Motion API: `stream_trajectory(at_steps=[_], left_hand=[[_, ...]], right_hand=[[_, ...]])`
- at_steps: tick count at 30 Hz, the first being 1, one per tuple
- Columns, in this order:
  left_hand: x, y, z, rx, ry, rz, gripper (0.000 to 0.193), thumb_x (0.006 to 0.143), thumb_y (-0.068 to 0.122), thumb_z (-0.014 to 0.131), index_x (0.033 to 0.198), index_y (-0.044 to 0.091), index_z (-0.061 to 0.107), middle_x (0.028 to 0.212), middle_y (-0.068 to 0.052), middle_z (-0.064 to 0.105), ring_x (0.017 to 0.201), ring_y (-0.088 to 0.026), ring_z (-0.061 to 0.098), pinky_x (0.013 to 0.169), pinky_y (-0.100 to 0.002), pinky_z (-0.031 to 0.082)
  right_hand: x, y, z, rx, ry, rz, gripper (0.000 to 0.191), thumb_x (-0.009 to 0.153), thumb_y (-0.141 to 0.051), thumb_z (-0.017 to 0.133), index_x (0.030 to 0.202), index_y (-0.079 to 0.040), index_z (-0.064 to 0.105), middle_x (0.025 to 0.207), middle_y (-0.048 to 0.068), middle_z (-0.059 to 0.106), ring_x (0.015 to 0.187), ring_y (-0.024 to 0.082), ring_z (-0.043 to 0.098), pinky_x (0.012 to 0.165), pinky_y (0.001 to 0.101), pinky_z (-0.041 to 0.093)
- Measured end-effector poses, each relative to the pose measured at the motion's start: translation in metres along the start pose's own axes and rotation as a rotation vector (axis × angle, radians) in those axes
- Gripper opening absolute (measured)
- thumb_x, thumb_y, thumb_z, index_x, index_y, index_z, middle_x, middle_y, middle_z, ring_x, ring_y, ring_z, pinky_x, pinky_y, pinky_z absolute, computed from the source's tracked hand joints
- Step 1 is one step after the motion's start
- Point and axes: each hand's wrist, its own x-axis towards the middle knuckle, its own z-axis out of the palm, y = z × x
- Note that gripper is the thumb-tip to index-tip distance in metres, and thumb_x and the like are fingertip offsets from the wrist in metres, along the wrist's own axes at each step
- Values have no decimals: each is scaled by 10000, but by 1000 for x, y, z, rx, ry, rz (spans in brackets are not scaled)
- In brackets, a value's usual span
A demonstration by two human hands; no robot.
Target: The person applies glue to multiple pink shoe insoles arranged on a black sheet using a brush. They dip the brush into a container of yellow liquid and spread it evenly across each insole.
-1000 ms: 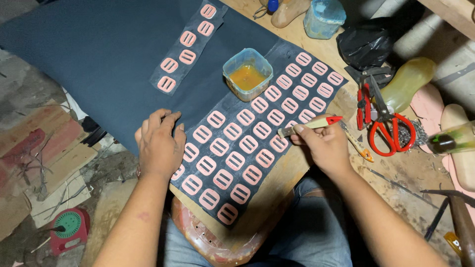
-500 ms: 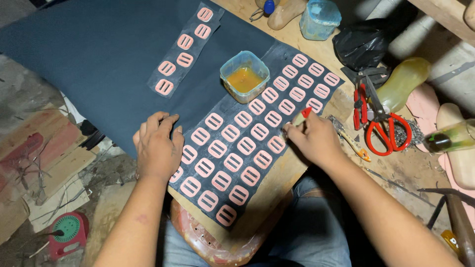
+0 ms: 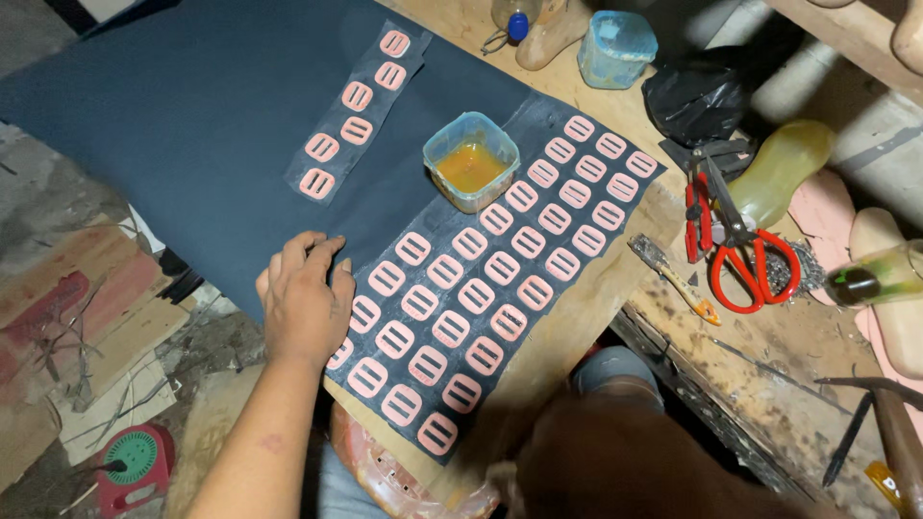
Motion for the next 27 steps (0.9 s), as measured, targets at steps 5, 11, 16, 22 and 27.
stream_trajectory(at_steps=[5, 11, 16, 22, 27], left_hand=[[-1, -1, 3, -5, -6, -3, 323, 935, 217, 639, 1228, 111, 723, 1310, -80, 619, 1220, -292, 551, 1088, -450, 354], [-2, -4, 1, 13, 3, 27, 320, 938, 210, 648, 1230, 106, 725, 1313, -92, 616, 1220, -305, 547, 1079, -465, 354], [-3, -2, 4, -14, 1, -2, 325, 925, 210, 644, 1224, 112, 726, 1317, -85, 618, 1218, -299, 553, 1092, -461, 358], [-2, -3, 1, 15, -1, 20, 322, 940, 212, 642, 1234, 106, 720, 1315, -90, 614, 1222, -300, 550, 1083, -457, 353], [-1, -1, -1, -11, -14, -5, 329, 927, 214, 637, 1230, 110, 716, 1312, -87, 612, 1227, -298, 545, 1086, -458, 350]], right_hand=[[-5, 17, 14, -35, -20, -39, 216, 931, -216, 678, 1089, -78, 729, 967, 43, 784, 877, 115, 711, 807, 275, 561], [-1, 17, 17, -64, 7, -54, 218, 938, -222, 691, 1091, -71, 727, 986, 50, 780, 893, 120, 710, 820, 276, 560], [9, 20, -1, -74, 0, -74, 221, 944, -226, 702, 1093, -65, 725, 1002, 55, 777, 907, 125, 710, 831, 277, 558], [19, 12, -16, -218, 133, -93, 226, 951, -232, 716, 1095, -58, 723, 1020, 62, 773, 924, 130, 709, 844, 279, 556], [103, 43, -100, -644, 653, 191, 227, 949, -262, 723, 1079, -76, 725, 1067, 76, 762, 980, 157, 714, 900, 293, 549]])
